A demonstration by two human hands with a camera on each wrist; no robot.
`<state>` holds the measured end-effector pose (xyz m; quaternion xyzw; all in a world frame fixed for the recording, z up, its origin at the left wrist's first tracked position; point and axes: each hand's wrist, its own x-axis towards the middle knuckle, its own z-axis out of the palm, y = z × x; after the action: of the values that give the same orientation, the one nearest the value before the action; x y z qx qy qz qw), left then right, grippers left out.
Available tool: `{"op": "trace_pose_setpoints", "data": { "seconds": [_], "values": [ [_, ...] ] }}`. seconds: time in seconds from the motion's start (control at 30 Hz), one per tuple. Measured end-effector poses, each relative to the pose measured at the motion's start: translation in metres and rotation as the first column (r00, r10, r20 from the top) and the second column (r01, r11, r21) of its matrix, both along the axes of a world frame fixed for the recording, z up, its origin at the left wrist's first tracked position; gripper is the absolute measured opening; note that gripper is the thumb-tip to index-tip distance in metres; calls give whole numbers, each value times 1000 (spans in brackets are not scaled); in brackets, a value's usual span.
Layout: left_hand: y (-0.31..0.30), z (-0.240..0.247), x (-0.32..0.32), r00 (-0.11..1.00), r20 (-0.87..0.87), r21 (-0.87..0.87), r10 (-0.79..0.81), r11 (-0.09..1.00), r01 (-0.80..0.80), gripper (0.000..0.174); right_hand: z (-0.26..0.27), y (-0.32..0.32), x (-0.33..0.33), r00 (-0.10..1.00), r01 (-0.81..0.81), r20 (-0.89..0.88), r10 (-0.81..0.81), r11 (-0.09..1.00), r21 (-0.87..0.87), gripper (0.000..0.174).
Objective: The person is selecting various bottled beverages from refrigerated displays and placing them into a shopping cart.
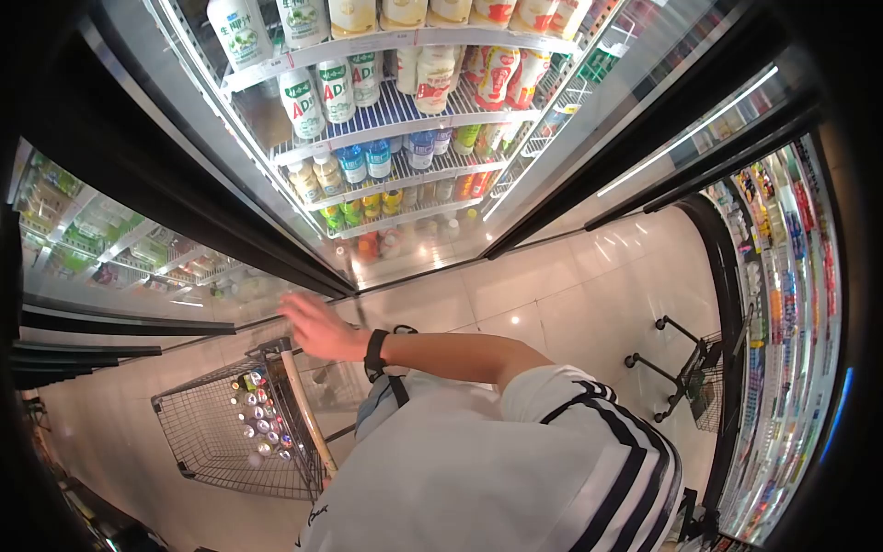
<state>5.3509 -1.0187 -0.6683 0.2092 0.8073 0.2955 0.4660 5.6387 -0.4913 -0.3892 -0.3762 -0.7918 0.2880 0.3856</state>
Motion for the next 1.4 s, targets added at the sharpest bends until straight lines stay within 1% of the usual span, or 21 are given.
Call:
{"op": "trace_pose_setpoints", "data": {
  "seconds": [0.03, 0.07, 0.1, 0.13, 0.17, 0.23, 0.33, 0.4, 0.43, 0.5, 0.57, 0.67, 0.73, 0.8, 0.87, 0.97, 1.07, 1.13, 1.23, 1.3, 1.4],
  "values": [
    [24, -31, 13, 999, 27, 165, 37, 985, -40, 22, 23, 6, 8, 991, 112, -82, -109, 993, 27, 42],
    [99, 82, 51, 986, -49, -185, -160, 971, 149, 20, 40, 14, 15, 970, 210, -135, -203, 977, 38, 41],
    [93, 64, 46, 988, -44, -181, -148, 974, 138, 20, 50, 23, 21, 938, 322, -185, -293, 934, 154, 43],
    [87, 46, 35, 969, -58, -144, -242, 962, 232, 19, 63, 32, 21, 911, 390, -236, -339, 892, 227, 47],
    [77, 35, 23, 940, -76, -110, -333, 940, 324, 19, 72, 38, 16, 868, 436, -329, -371, 888, 149, 54],
    [74, 35, 22, 936, -132, -108, -325, 944, 312, 19, 95, 43, 8, 861, 493, -280, -426, 833, 250, 56],
    [71, 44, 23, 896, -258, -112, -360, 933, 343, 20, 107, 37, -17, 875, 425, -321, -362, 893, 150, 53],
    [69, 52, 25, 863, -335, -126, -378, 926, 356, 22, 99, 32, -28, 845, 535, -176, -506, 803, 262, 50],
    [68, 57, 26, 847, -373, -135, -380, 925, 355, 23, 92, 33, -31, 820, 569, -235, -521, 787, 240, 44],
    [68, 71, 28, 809, -445, -155, -383, 923, 352, 25, 91, 36, -30, 825, 474, -361, -435, 880, 25, 40],
    [69, 86, 30, 769, -504, -175, -392, 919, 354, 27, 84, 43, -21, 857, 448, -344, -384, 885, 128, 39],
    [79, 119, 28, 788, -409, -198, -459, 888, 415, 27, 83, 44, -18, 852, 483, -271, -448, 872, 77, 35],
    [90, 142, 30, 815, -382, -213, -437, 899, 382, 26, 87, 42, -20, 821, 526, -267, -505, 851, 8, 30],
    [85, 142, 27, 841, -356, -231, -407, 910, 343, 25, 94, 36, -19, 826, 527, -265, -498, 849, 47, 26],
    [85, 134, 19, 783, -406, -219, -472, 881, 418, 24, 96, 33, -19, 831, 521, -264, -490, 852, 60, 25],
    [86, 143, 9, 742, -460, -220, -488, 872, 437, 23, 91, 35, -22, 815, 521, -293, -500, 854, -7, 23],
    [98, 168, 10, 780, -495, -215, -383, 924, 317, 25, 90, 36, -24, 819, 490, -329, -470, 871, -26, 23],
    [98, 166, 6, 775, -500, -242, -386, 922, 302, 25, 93, 33, -26, 801, 532, -313, -510, 847, -19, 23],
    [98, 170, -3, 769, -516, -267, -377, 924, 274, 26, 92, 30, -21, 787, 562, -232, -572, 819, -114, 24],
    [96, 174, -5, 777, -524, -272, -349, 933, 235, 26, 81, 33, -11, 795, 457, -368, -482, 875, -159, 24],
    [95, 170, -3, 724, -604, -260, -333, 941, 216, 26, 78, 26, -9, 812, 430, -377, -446, 893, -132, 25]
  ]
}}
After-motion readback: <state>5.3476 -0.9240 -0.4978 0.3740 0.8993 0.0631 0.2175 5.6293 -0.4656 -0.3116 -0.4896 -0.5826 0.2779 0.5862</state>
